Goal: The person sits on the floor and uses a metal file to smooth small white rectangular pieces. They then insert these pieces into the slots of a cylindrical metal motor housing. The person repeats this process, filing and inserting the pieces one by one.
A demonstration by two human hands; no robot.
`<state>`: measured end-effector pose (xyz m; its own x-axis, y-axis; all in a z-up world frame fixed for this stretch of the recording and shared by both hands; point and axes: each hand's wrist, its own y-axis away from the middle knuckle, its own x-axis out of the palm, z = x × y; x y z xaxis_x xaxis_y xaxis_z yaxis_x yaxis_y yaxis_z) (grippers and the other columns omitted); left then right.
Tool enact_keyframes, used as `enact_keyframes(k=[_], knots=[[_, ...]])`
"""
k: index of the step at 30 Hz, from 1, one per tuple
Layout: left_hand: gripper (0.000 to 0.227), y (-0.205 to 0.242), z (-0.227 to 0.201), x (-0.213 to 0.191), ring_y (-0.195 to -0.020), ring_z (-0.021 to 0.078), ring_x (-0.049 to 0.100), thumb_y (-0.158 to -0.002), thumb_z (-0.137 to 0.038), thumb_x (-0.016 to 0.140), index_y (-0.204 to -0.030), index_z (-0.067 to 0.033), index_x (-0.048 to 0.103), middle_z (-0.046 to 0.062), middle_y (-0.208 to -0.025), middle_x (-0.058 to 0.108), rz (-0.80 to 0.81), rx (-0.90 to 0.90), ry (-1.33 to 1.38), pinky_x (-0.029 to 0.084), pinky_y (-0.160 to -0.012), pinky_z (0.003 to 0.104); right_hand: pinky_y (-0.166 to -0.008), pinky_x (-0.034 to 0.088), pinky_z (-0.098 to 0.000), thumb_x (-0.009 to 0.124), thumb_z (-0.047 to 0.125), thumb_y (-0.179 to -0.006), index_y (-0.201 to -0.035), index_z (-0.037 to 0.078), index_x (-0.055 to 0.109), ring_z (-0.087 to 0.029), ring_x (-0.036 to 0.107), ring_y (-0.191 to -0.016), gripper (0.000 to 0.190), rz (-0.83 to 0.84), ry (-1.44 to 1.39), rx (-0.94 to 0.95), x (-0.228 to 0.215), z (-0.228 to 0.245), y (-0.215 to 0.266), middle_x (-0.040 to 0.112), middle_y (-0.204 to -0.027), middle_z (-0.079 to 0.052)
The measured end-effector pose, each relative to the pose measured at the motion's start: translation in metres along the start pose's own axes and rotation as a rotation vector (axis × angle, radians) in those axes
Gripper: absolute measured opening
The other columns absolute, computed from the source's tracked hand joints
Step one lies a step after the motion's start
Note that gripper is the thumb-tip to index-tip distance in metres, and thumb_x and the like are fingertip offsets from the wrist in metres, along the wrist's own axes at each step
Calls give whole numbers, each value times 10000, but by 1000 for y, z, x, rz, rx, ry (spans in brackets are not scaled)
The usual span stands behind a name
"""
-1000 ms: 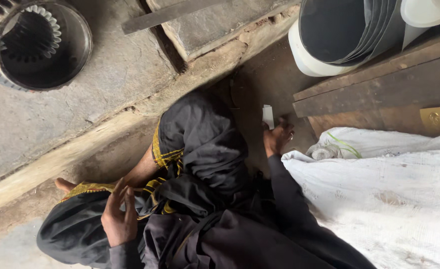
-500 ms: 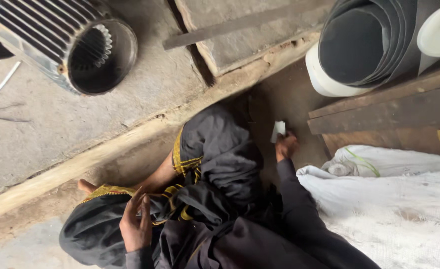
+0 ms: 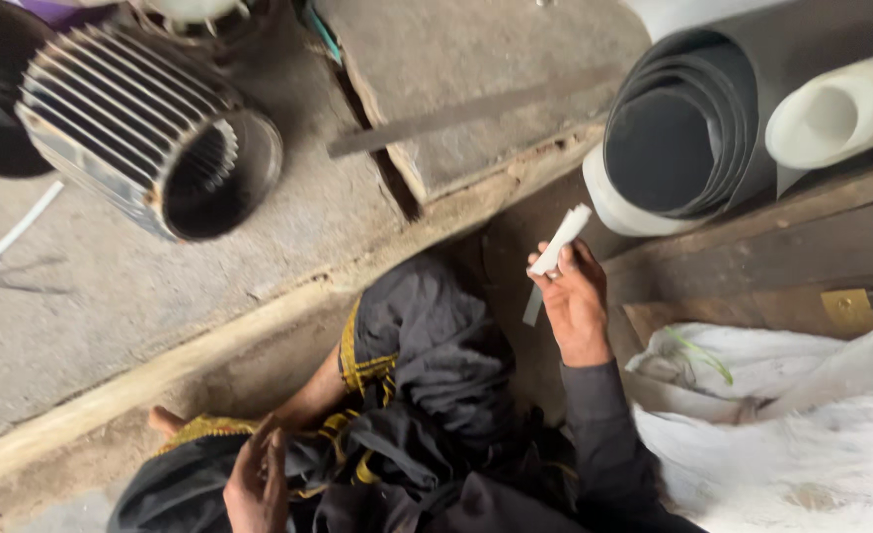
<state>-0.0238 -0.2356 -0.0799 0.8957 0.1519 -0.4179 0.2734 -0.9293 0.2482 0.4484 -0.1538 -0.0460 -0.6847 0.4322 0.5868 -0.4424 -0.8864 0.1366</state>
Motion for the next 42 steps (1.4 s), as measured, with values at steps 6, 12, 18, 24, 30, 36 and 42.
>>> enact_keyframes(k=[6,12,18,24,30,36,42], knots=[[354,2,2,1,-1076,171,710,-1006,-230,649,-1297,-34,692,147,-1176,762,25,115,-21,537,-933,324,-859,558,-393,660,175,-998,-1291,89,604,-220,668,-995,311,-48,71,156,-3,-11,12,683,-1181,-85],[351,9,-3,4,-1090,163,703,-1012,-229,636,-1307,-47,691,132,-1189,757,71,129,-9,534,-938,311,-872,573,-397,680,87,-998,-1291,49,607,-175,663,-1035,305,-74,177,99,-25,-26,13,669,-1132,-37],[346,9,-3,2,-1145,151,670,-1033,-222,636,-1322,-39,686,121,-1220,748,71,98,56,505,-969,300,-827,595,-394,663,106,-988,-1274,17,615,-201,704,-989,303,30,283,-32,10,1,29,701,-1131,-88],[365,2,-15,10,-1042,140,693,-996,-201,644,-1334,-71,687,103,-1188,755,142,45,-26,538,-824,310,-858,598,-379,681,105,-995,-1227,-19,655,-211,723,-963,264,126,463,-213,32,28,55,732,-1072,-116],[308,-2,-48,27,-1131,154,695,-1030,-180,620,-1297,-43,688,118,-1217,750,207,283,-19,521,-967,306,-956,586,-405,720,106,-1013,-1109,-19,681,-241,731,-962,162,182,434,-300,41,38,68,742,-1063,-151],[328,1,-53,28,-1142,178,690,-1016,-171,610,-1303,-29,682,129,-1225,740,233,209,1,518,-976,315,-999,574,-404,710,105,-1017,-1117,-7,672,-241,724,-1007,155,191,437,-336,39,43,74,748,-1088,-161],[320,9,-35,17,-1130,168,690,-1036,-191,612,-1290,-9,682,135,-1192,751,207,191,-4,509,-995,310,-860,561,-368,656,46,-934,-1135,12,693,-194,685,-906,207,-169,472,-132,-49,0,30,725,-1032,-98]])
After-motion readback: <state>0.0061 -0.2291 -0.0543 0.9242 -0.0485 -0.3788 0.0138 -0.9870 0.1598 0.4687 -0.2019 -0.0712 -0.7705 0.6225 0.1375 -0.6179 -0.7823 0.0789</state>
